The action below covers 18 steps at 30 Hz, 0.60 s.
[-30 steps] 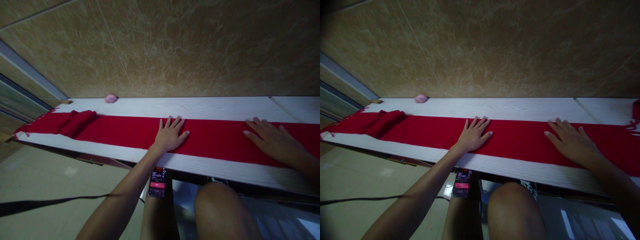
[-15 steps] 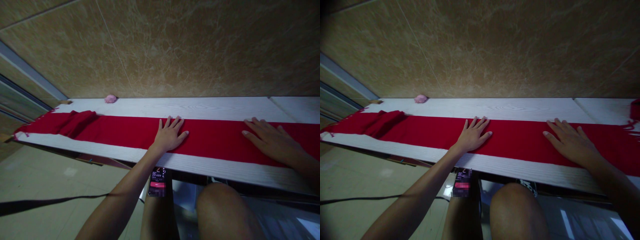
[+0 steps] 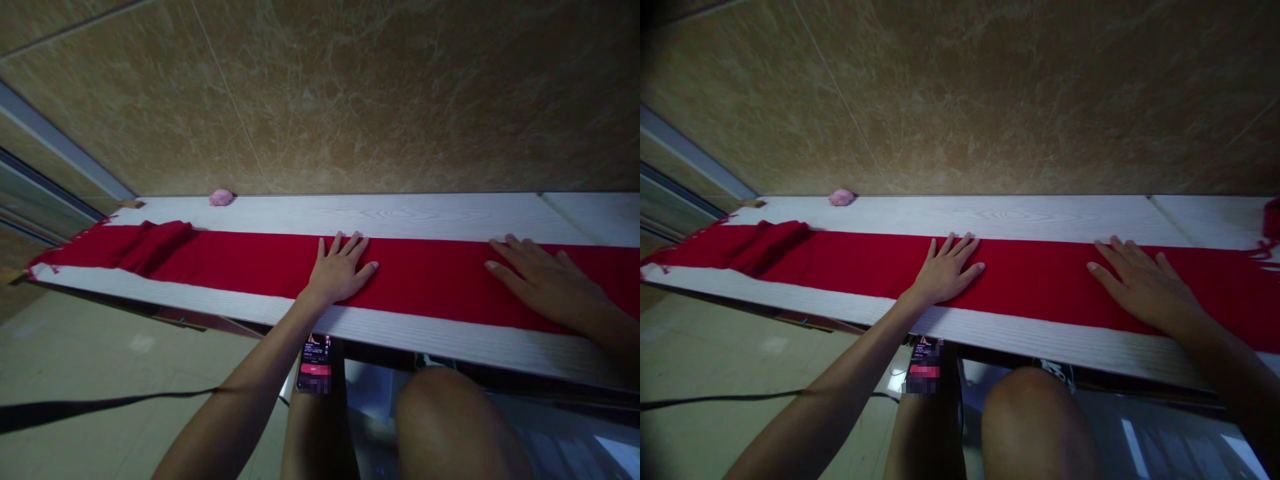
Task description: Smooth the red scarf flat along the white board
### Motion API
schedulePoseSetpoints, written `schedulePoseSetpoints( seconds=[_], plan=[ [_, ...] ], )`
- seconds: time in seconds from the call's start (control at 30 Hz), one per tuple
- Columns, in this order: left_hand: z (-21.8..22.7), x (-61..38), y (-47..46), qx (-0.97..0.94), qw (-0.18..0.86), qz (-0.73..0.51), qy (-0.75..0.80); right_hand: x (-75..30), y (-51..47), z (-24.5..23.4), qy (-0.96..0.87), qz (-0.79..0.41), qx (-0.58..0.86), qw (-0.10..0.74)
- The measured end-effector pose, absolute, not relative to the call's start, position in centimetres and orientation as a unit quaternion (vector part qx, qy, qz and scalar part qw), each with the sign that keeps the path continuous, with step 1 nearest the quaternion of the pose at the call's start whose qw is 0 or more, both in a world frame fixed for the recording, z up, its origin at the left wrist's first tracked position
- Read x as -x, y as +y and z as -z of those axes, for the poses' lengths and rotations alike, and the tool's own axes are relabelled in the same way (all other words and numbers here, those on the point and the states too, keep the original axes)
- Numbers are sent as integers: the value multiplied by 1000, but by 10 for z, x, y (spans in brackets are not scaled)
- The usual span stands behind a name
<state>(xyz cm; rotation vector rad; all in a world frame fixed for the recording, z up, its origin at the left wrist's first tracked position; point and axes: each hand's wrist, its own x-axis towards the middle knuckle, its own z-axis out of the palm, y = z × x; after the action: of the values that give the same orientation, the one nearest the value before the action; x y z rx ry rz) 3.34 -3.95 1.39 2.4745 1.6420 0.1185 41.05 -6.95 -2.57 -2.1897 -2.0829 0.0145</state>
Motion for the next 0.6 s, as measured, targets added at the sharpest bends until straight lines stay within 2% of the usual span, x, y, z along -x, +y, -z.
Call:
schedulePoseSetpoints(
  seconds=[0.6],
  plan=[
    [-15,-34,-39,-831,85,-37,548,-405,-70,19,-680,-15,732,37]
  ],
)
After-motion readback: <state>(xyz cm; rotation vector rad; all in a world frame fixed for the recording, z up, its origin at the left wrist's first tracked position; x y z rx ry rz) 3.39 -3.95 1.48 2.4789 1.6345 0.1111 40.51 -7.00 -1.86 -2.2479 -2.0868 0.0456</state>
